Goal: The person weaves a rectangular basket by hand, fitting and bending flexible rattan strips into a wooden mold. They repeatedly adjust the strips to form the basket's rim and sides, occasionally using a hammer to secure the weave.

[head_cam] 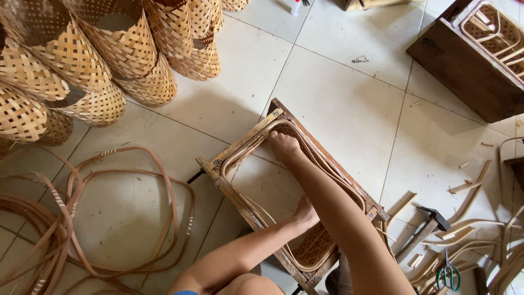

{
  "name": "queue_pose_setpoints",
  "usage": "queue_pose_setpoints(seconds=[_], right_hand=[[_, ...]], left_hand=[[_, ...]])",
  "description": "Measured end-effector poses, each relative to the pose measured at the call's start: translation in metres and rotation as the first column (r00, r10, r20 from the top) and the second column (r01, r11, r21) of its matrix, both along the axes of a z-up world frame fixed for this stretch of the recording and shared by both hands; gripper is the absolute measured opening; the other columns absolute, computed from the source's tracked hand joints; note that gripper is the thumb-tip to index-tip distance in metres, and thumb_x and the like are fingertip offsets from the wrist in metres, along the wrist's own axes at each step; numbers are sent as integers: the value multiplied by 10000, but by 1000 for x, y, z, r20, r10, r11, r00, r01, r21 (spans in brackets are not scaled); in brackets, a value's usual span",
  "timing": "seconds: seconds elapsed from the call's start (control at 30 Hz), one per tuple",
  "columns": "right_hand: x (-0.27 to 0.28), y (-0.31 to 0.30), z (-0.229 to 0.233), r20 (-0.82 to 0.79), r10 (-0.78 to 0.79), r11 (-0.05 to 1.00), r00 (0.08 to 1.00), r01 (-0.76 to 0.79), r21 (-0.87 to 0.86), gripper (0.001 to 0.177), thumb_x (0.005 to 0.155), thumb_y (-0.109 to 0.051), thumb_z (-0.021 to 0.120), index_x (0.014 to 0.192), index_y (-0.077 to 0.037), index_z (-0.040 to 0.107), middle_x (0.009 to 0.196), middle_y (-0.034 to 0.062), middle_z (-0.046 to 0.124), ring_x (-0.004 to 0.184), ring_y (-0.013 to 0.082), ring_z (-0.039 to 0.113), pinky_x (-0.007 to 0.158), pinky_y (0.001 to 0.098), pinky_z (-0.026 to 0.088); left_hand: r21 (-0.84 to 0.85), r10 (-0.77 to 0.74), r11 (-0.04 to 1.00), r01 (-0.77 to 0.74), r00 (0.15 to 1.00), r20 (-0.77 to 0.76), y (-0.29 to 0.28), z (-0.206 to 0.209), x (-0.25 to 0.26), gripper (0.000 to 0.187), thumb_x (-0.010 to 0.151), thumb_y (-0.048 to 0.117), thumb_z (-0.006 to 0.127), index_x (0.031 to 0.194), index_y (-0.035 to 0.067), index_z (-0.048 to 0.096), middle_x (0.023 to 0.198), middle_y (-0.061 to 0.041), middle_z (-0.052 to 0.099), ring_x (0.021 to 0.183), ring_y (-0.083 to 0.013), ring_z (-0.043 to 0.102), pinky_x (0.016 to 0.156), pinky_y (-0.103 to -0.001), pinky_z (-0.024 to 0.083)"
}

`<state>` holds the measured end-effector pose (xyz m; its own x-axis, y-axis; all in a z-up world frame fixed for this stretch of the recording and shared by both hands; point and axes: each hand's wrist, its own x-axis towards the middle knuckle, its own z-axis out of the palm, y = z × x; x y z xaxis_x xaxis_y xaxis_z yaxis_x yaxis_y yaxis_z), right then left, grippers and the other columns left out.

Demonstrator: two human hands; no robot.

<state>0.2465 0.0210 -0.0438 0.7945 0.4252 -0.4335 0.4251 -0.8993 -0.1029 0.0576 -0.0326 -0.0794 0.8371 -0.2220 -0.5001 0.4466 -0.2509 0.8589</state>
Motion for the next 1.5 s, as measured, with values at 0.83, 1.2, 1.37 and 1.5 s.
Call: queue_pose_setpoints(seconds=[0.83,1.2,1.37,1.5], right_hand=[[-146,-190,63,175,-359,878,917,268,396,319,1017,-267,572,1142,9,670,1138,137,671,916,252,654,823,373,573],[-106,-196,8,216,-327,841,920,179,510,464,939,-15,614,1395,-104,619,1453,127,584,1097,322,670,934,409,605],[-107,-193,18,221,-342,823,913,177,540,466,924,-11,604,1385,-75,607,1416,144,606,1022,322,692,857,412,628],[-114,-189,27,343,-293,829,892,58,556,518,843,3,603,1359,-29,611,1371,181,627,962,349,677,844,441,611]], left_hand=[[-287,0,957,-30,994,-106,-4,-34,34,435,1027,293,541,1380,44,496,1134,-140,689,637,-202,732,554,-318,659],[-283,3,959,-17,999,-48,6,16,27,314,1017,238,640,1229,31,536,962,-104,742,570,-150,672,501,-283,602],[-300,97,946,-122,990,-98,4,11,15,258,1009,240,623,1186,68,549,943,-96,726,532,-151,645,467,-276,564],[-331,101,934,-135,988,-118,-2,1,20,293,1020,239,599,1223,37,538,959,-94,731,549,-173,676,483,-290,578]])
